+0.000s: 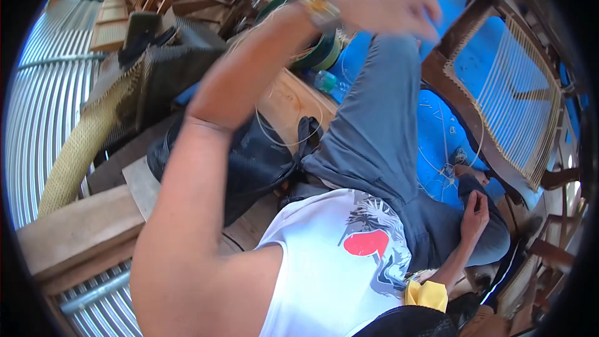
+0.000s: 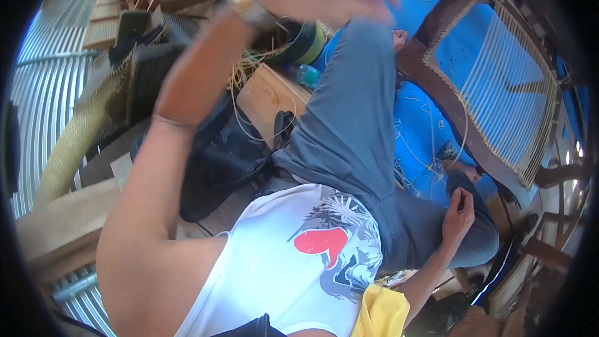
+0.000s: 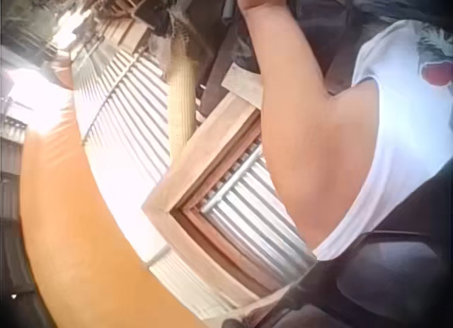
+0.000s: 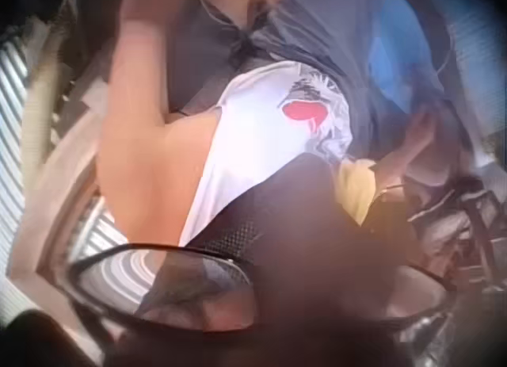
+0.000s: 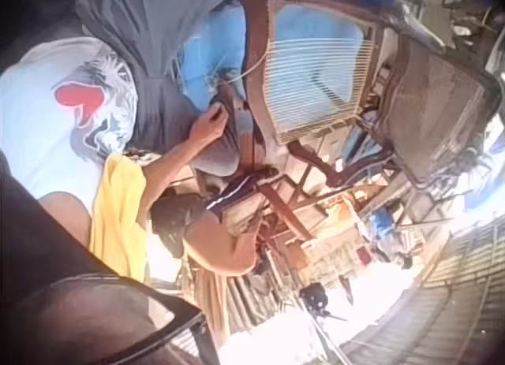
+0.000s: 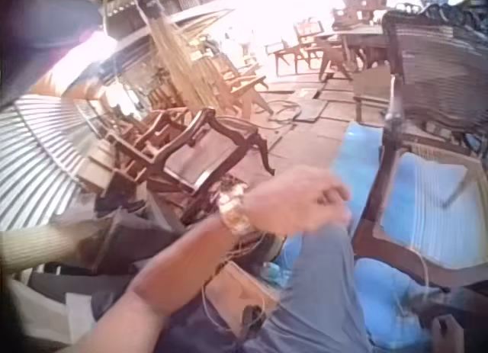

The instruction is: Repairing a chair by weaving new straw material onto the seat frame.

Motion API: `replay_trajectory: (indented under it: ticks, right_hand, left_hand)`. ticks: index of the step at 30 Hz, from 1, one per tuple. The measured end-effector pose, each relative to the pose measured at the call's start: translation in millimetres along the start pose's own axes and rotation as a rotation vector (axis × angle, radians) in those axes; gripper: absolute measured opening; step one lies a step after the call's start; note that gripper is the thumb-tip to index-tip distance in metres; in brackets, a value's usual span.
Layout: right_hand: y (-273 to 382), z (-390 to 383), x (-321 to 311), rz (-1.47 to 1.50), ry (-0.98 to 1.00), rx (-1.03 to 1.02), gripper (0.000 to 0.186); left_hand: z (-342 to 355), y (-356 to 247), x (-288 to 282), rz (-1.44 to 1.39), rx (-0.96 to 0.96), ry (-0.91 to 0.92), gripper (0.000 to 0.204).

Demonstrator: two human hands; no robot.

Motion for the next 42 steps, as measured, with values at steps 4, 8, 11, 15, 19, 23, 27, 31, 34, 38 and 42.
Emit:
replay_trajectory:
  ticks: [4,8,11,15,19,23,27,31,34,38,42]
  right_hand:
    - [8,3,36,-0.086,0.2,-0.011,0.021]
    - [-11,-18,26,-0.129,0.244,0.034,0.021]
    - [-11,-27,0,-0.157,0.091,-0.037,0.021]
    - [-23,-21,-52,-0.217,-0.107,0.042,0.024]
    - [-24,-34,-113,-0.335,-0.36,0.085,0.025]
    - [-40,-51,-116,-0.292,-0.366,0.082,0.016]
    - [-20,-49,-99,-0.381,-0.281,-0.02,0.006]
    - [-14,-36,-97,-0.286,-0.209,0.042,0.005]
    - [4,-20,-96,-0.311,-0.212,-0.057,0.005]
    - [16,-5,-87,-0.357,-0.241,-0.03,0.008]
    - [9,-12,-84,-0.461,-0.307,-0.124,0.012]
  left_hand:
    - [-71,67,-134,0.363,-0.331,-0.183,0.026]
    - [-190,242,-104,0.374,-0.691,-0.091,0.031]
    - [-213,300,-20,0.367,-0.918,0.207,0.021]
    - [-206,371,53,-0.247,-0.925,-0.095,0.018]
    - [-197,442,47,0.286,-1.032,-0.9,0.027]
    - [-197,439,121,0.468,-0.892,0.122,0.036]
    - [-267,443,145,-0.065,-1.515,-0.106,0.07]
    - [-282,470,152,-0.294,-1.426,-0.526,0.071]
    - [-278,462,134,-0.178,-1.337,-0.616,0.064]
    - [-267,450,94,0.177,-1.244,-0.776,0.059]
    - [-273,475,49,-0.337,-1.117,-0.778,0.057]
Point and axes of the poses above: each hand's wrist, its own z-axis towards the middle knuckle, its own x-axis out of the palm, y = z × x, the point moved 5 cm from there along z, towards the middle knuckle, and after that the axes turned 10 degrees about -y, right-handed, at the moved point
